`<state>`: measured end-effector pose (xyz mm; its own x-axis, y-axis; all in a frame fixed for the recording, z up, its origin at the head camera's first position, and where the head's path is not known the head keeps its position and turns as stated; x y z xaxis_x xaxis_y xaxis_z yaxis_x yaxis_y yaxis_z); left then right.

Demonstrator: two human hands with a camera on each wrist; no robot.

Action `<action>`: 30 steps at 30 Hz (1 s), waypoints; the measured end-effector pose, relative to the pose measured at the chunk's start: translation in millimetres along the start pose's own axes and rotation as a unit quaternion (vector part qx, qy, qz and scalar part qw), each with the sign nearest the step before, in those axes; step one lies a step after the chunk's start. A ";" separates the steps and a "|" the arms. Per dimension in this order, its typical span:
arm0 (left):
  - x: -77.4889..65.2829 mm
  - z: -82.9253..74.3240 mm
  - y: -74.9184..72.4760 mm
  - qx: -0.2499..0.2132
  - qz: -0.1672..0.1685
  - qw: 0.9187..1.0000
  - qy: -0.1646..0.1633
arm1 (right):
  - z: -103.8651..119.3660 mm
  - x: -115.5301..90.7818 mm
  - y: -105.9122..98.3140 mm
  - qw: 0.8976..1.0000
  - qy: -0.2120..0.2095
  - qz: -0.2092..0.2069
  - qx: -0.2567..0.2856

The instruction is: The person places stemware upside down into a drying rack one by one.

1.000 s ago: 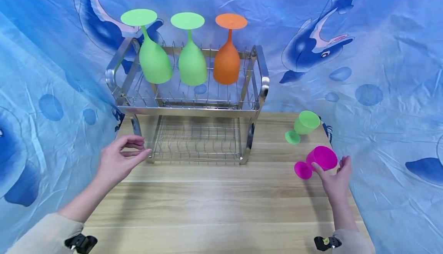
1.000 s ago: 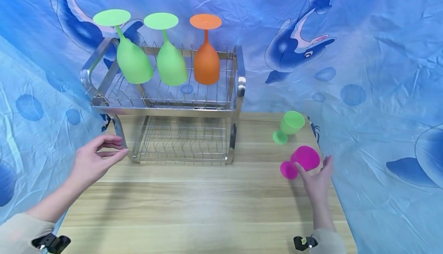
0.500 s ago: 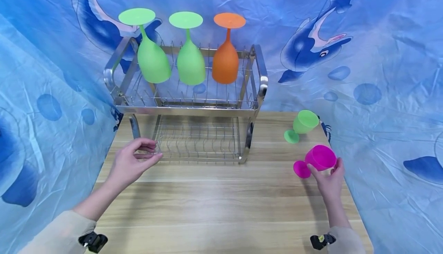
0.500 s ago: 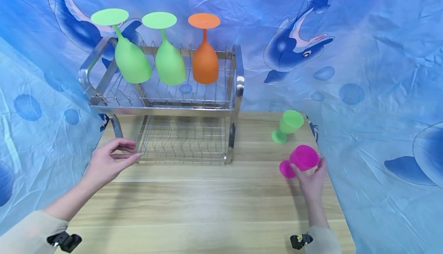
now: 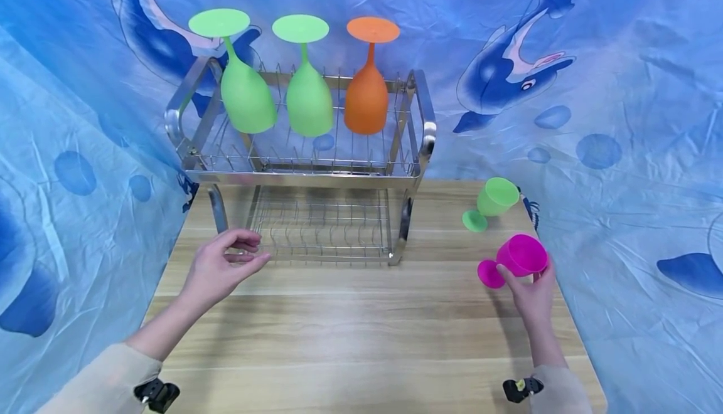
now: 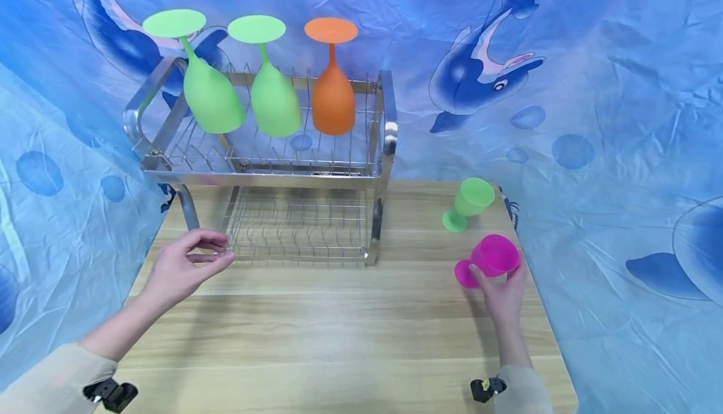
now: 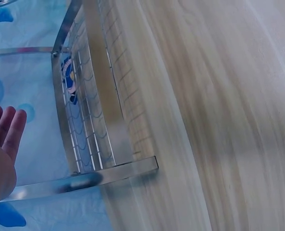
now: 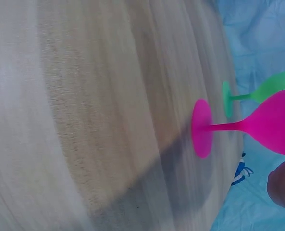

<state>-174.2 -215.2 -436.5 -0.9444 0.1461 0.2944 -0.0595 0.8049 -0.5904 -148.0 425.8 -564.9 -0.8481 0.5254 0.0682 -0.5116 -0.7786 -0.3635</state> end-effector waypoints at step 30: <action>1.7 -2.4 22.1 -0.045 0.010 0.999 0.009 | 21.4 -1.0 2.4 0.999 0.028 -0.033 -0.014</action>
<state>-176.3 -195.8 -447.2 -0.9394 0.1721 0.2966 -0.0106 0.8499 -0.5268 -151.2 416.0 -546.0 -0.8032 0.5944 0.0403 -0.5612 -0.7322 -0.3859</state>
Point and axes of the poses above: each hand's wrist, its own x-axis towards the middle knuckle, its own y-axis out of the palm, z = x × y, the point moved 8 cm from there along x, towards the middle knuckle, and after that the axes turned 3 degrees about y, right-handed, at the moved point
